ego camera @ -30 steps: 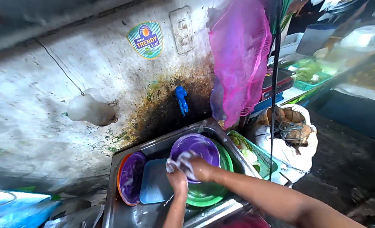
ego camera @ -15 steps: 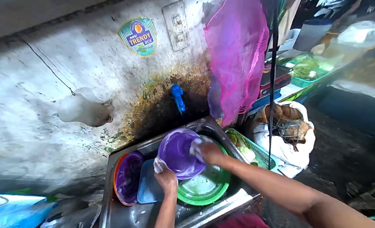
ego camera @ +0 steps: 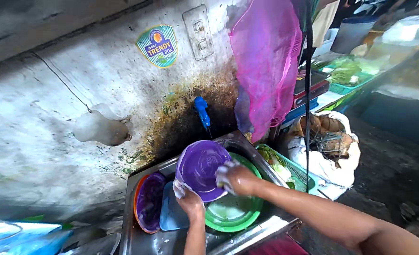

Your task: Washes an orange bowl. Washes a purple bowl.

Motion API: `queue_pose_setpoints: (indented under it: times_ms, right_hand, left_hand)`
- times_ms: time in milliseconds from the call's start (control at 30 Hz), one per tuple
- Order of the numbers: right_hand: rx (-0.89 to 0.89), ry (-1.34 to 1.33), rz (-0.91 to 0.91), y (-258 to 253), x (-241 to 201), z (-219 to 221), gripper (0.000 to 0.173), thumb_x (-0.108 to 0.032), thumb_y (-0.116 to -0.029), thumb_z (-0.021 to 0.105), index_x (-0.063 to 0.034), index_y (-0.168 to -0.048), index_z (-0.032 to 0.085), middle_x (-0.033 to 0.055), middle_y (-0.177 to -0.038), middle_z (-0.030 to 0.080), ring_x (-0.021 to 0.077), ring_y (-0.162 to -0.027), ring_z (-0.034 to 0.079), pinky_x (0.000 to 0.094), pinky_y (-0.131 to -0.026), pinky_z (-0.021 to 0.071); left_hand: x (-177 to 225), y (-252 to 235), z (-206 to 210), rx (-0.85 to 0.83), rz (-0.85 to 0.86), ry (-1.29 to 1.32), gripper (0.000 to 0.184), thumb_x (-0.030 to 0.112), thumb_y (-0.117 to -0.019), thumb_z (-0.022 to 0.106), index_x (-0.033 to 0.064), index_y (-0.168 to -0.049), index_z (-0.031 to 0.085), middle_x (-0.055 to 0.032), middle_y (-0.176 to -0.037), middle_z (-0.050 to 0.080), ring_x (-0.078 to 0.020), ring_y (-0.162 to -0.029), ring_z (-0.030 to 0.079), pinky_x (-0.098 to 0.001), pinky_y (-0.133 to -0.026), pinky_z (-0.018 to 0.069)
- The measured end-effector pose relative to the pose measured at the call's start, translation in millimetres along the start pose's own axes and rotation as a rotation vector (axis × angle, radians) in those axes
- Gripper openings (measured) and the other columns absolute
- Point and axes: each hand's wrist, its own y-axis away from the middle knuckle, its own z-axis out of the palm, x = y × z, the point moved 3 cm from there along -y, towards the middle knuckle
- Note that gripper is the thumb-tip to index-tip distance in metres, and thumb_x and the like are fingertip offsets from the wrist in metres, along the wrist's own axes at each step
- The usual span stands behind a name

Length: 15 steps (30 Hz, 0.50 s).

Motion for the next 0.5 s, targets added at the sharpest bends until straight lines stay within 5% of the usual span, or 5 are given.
queue_pose_setpoints:
  times_ms: [167, 300, 367, 500]
  right_hand:
    - [0.27, 0.049, 0.18, -49.2, 30.8, -17.6, 0.033, -0.026, -0.0978, 0.056, -0.0156, -0.127, 0.068, 0.0145, -0.137, 0.064, 0.0414, -0.133, 0.053, 0.0633, -0.108, 0.043]
    - [0.241, -0.197, -0.079, -48.5, -35.2, 21.0, 0.034, -0.027, -0.0955, 0.063, -0.0141, -0.127, 0.068, 0.01, -0.138, 0.063, 0.0322, -0.134, 0.053, 0.0555, -0.114, 0.0397]
    - [0.181, -0.231, -0.156, -40.0, -51.7, 32.9, 0.044, -0.032, -0.0962, 0.064, -0.009, -0.134, 0.065, 0.0148, -0.14, 0.061, 0.0354, -0.137, 0.051, 0.0562, -0.117, 0.0367]
    - [0.146, -0.034, 0.116, -59.4, -10.3, 16.0, 0.05, -0.039, -0.1015, 0.054, -0.008, -0.141, 0.06, 0.0222, -0.141, 0.06, 0.0443, -0.134, 0.053, 0.0683, -0.108, 0.0403]
  left_hand:
    - [1.8, 19.3, 11.6, -0.152, -0.038, -0.017, 0.037, 0.01, -0.1088, 0.043, -0.0081, -0.14, 0.051, -0.0188, -0.133, 0.061, -0.0111, -0.12, 0.06, -0.0275, -0.106, 0.0469]
    - [-6.2, 26.2, 13.9, -0.181, 0.004, 0.028, 0.039, 0.011, -0.1082, 0.039, -0.0084, -0.141, 0.048, -0.0166, -0.126, 0.064, -0.0099, -0.112, 0.063, -0.0275, -0.101, 0.0514]
    - [-1.9, 23.9, 6.6, -0.19, -0.024, 0.018, 0.042, 0.013, -0.1085, 0.036, -0.0081, -0.145, 0.043, -0.0171, -0.129, 0.061, -0.0097, -0.113, 0.062, -0.0282, -0.1, 0.0509]
    - [3.9, 22.2, 1.7, -0.122, -0.011, -0.184, 0.038, 0.014, -0.1079, 0.048, -0.0112, -0.137, 0.053, -0.0231, -0.13, 0.064, -0.0186, -0.121, 0.062, -0.034, -0.108, 0.0463]
